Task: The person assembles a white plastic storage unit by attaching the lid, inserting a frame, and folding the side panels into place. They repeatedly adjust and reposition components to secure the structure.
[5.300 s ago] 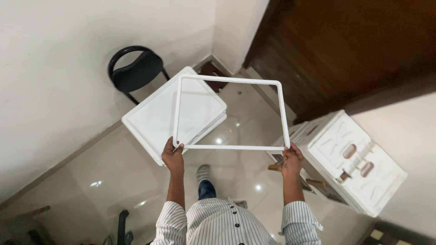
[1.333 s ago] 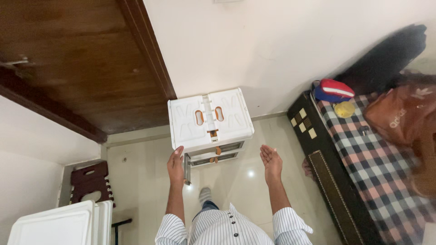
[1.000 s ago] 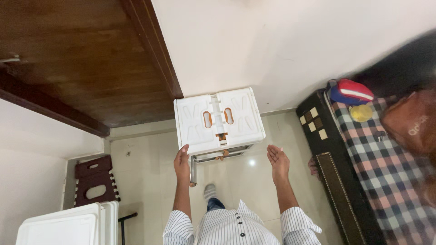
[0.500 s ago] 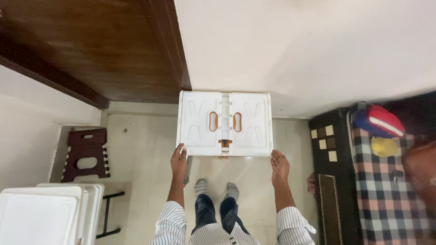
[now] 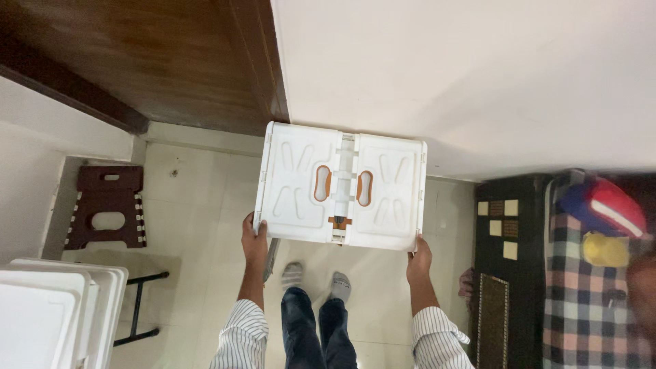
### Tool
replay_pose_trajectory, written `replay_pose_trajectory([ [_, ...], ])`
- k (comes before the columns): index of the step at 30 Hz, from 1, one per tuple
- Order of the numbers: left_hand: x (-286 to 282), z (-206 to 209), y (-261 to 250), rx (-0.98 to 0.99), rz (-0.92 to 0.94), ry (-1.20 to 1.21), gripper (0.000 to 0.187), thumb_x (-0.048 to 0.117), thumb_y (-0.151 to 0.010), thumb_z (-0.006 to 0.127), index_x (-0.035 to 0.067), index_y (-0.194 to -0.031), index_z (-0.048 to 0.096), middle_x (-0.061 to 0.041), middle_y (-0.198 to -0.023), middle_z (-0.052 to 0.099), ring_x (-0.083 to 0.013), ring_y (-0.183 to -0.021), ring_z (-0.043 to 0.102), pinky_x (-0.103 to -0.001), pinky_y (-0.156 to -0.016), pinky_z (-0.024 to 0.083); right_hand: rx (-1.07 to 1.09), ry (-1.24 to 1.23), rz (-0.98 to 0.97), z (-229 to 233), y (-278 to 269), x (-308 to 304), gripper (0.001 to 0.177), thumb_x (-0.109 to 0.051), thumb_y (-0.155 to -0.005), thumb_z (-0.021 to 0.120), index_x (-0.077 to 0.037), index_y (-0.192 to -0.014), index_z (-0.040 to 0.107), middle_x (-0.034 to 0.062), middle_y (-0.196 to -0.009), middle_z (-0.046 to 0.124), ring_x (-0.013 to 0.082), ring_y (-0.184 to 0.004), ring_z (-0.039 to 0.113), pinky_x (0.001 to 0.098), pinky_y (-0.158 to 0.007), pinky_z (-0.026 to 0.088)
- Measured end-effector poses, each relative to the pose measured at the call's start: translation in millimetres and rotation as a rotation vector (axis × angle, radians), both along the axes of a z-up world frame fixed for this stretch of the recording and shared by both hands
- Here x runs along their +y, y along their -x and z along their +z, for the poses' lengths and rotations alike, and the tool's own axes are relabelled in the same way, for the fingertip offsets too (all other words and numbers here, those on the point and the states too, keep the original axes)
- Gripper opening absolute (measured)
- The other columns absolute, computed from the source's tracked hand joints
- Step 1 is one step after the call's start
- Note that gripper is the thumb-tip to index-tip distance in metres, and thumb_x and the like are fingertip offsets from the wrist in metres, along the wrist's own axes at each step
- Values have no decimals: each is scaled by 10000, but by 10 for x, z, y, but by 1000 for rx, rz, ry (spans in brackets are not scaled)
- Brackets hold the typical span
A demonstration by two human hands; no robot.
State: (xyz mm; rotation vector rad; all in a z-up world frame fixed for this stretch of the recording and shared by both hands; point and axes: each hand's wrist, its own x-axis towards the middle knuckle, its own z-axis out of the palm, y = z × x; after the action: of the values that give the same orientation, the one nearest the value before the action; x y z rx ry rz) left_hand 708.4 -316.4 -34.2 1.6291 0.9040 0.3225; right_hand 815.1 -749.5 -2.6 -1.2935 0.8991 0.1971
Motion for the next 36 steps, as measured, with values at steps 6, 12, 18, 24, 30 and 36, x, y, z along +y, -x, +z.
replay_pose_trajectory([
  [6,-12,100,-11,4,8,94,500,239,-965,704,38,-1407,583,-134,-1263,699,-214,-1142,647,-336,-992,492,-172,8,138,-169,16,-13,568,-442,-1045,561,27,-1363,578,93,-1318,618,184,-1202,552,323,-1075,416],
  [12,-95,486,-165,-6,64,149,514,189,-875,767,2,-1337,642,-128,-1161,746,-206,-1043,687,-321,-930,525,-178,-88,-66,-204,-67,34,498,-347,-1028,557,15,-1370,565,71,-1315,622,191,-1222,571,335,-1074,421],
  [18,-144,686,-233,7,145,163,468,147,-885,764,-3,-1318,667,-111,-1145,754,-178,-1026,688,-312,-918,524,-138,-88,-120,-65,-64,14,447,-284,-1042,566,11,-1378,536,64,-1327,615,189,-1249,553,325,-1114,403],
  [24,-135,836,-307,-37,284,302,448,123,-849,807,-18,-1262,703,-97,-1111,760,-163,-971,686,-295,-870,534,-254,-69,-46,196,-148,-40,480,-173,-993,624,71,-1401,557,99,-1297,617,215,-1187,549,360,-1054,418],
  [30,-112,991,-425,2,306,301,431,38,-796,800,-48,-1212,722,-107,-1066,774,-173,-935,708,-299,-861,550,-301,-31,50,488,-226,-111,457,-117,-956,662,102,-1351,591,101,-1319,658,189,-1182,607,324,-1056,443],
  [36,-232,1209,-273,-90,363,317,412,4,-795,778,-57,-1198,727,-122,-1054,773,-194,-916,704,-311,-849,545,-367,-151,-17,740,-188,-234,451,-72,-951,662,143,-1343,599,145,-1301,661,216,-1169,605,313,-1069,429],
])
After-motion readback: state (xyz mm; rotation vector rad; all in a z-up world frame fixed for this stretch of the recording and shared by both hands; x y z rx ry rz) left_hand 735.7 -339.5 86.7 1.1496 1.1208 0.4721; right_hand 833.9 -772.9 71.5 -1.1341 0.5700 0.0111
